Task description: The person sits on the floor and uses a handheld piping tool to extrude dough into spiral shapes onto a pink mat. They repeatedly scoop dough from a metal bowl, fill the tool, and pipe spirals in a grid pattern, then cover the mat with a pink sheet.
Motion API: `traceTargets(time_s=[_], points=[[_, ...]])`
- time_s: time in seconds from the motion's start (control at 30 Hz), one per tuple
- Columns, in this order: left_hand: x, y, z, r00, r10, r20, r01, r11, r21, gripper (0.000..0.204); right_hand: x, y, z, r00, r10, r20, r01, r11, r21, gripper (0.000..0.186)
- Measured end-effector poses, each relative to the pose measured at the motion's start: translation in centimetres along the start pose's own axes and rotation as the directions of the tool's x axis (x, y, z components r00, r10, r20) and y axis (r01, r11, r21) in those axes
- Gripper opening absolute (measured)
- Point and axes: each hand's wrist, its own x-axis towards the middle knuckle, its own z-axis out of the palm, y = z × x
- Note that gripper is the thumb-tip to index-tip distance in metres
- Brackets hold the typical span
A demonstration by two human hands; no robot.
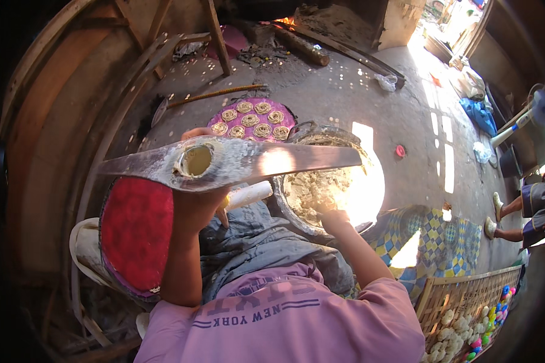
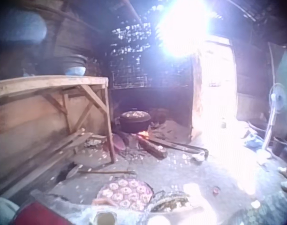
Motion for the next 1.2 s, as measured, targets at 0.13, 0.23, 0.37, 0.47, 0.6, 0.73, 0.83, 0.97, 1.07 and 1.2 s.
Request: traceTargets(time_s=[0.13,0.23,0.37,0.47,0.6,0.73,0.83,0.97,1.07,1.2], points=[[-0.7,-1.6,-1.0,0.999,-0.036,0.006,0.035,0.984,0.173,0.034,0.0,0.6,-1.6,0.980,0.015,-0.200,0.009,0.993,0.121,0.039],[-0.8,-1.5,-1.0,0.997,-0.022,-0.080,0.032,0.993,0.117,0.033,3.5,-0.7,0.2,0.967,0.053,-0.250,-0.028,0.994,0.105,0.039],[-0.1,-0.2,-1.4,0.984,0.013,-0.180,-0.019,0.999,-0.032,0.032,8.0,-2.0,5.3,0.953,0.004,-0.303,0.078,0.964,0.255,0.042],[1.9,0.6,-2.5,0.975,0.197,-0.099,-0.165,0.950,0.265,0.047,8.8,-1.8,7.7,0.940,-0.064,-0.334,0.184,0.921,0.343,0.038],[5.6,0.0,-1.6,0.895,0.445,0.025,-0.442,0.881,0.166,0.035,5.5,-1.3,7.9,0.936,-0.164,-0.312,0.293,0.855,0.429,0.029],[8.4,-2.8,-0.1,0.731,0.570,0.376,-0.675,0.521,0.523,0.024,-0.7,1.1,2.7,0.977,-0.110,-0.184,0.205,0.727,0.655,0.040],[8.5,-5.8,1.1,0.703,0.554,0.445,-0.710,0.510,0.485,0.019,-7.0,4.4,-4.3,0.968,-0.207,-0.144,0.247,0.662,0.707,0.041],[8.2,-8.4,1.4,0.690,0.538,0.484,-0.723,0.477,0.500,0.017,-15.0,6.6,-13.6,0.890,-0.276,-0.363,0.446,0.692,0.567,0.039],[8.3,-8.1,1.8,0.680,0.519,0.518,-0.733,0.459,0.502,0.015,-17.7,5.0,-18.5,0.711,-0.367,-0.600,0.584,0.783,0.213,0.038],[7.8,-6.1,4.1,0.700,0.466,0.542,-0.715,0.466,0.522,0.013,-17.8,0.9,-21.6,0.679,-0.352,-0.644,0.217,0.935,-0.282,0.039]])
